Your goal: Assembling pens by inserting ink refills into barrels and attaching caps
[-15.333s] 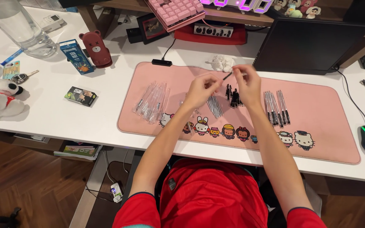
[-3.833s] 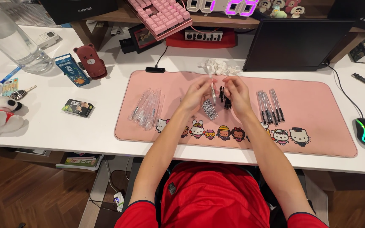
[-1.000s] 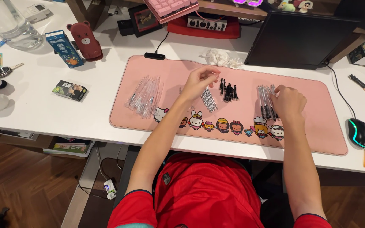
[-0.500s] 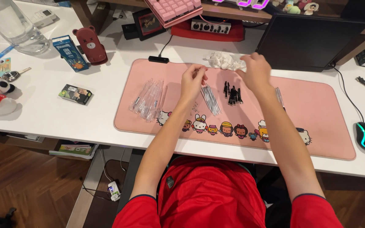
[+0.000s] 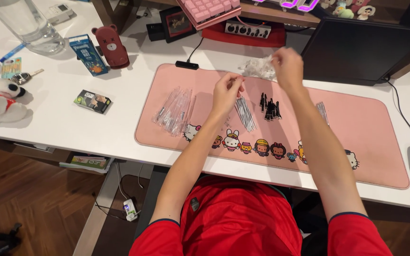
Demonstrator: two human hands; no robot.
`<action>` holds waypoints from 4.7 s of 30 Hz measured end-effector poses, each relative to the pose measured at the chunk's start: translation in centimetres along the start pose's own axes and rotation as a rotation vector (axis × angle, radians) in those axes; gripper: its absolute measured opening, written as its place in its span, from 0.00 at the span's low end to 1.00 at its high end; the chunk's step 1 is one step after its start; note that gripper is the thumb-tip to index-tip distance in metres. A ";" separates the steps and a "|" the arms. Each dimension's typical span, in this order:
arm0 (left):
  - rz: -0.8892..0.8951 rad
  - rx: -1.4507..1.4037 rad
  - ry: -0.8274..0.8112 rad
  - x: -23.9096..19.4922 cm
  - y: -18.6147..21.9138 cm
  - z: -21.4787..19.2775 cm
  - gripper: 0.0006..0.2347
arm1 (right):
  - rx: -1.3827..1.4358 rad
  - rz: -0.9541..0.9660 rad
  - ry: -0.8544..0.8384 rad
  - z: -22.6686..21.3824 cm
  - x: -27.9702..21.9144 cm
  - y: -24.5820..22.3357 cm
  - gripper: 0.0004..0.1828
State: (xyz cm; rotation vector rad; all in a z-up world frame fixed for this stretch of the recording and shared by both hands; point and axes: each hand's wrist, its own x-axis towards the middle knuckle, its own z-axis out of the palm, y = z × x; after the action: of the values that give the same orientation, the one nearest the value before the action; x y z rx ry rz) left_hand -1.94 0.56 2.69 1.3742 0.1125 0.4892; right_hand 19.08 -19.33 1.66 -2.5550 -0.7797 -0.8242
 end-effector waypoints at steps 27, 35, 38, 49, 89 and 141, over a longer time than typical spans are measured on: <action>0.040 -0.005 -0.264 -0.9 -1.1 1.0 0.09 | 1.014 0.314 -0.087 -9.9 -9.7 -11.9 0.11; 0.046 0.019 -0.334 -1.3 -0.1 0.7 0.10 | 1.013 0.301 0.014 -9.9 -10.7 -12.3 0.15; 0.048 0.019 -0.385 -2.2 1.6 0.9 0.10 | 0.966 0.288 0.073 -10.2 -10.6 -10.7 0.13; 0.435 0.688 -0.186 -0.3 -0.9 -0.5 0.07 | 0.975 0.497 0.293 -9.3 -11.5 -4.4 0.09; 0.279 1.826 -0.117 -4.2 1.2 -10.3 0.06 | 1.081 0.438 0.255 -10.2 -11.7 -6.0 0.13; 0.127 0.066 -0.379 -3.7 1.8 3.8 0.04 | 1.438 0.516 0.074 -7.7 -12.1 -8.3 0.14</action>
State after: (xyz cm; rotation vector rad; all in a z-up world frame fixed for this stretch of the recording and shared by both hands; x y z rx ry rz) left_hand -4.38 -4.20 4.46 1.5219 -0.2713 0.3247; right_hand 2.65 -21.11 1.39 -1.2760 -0.3686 -0.0441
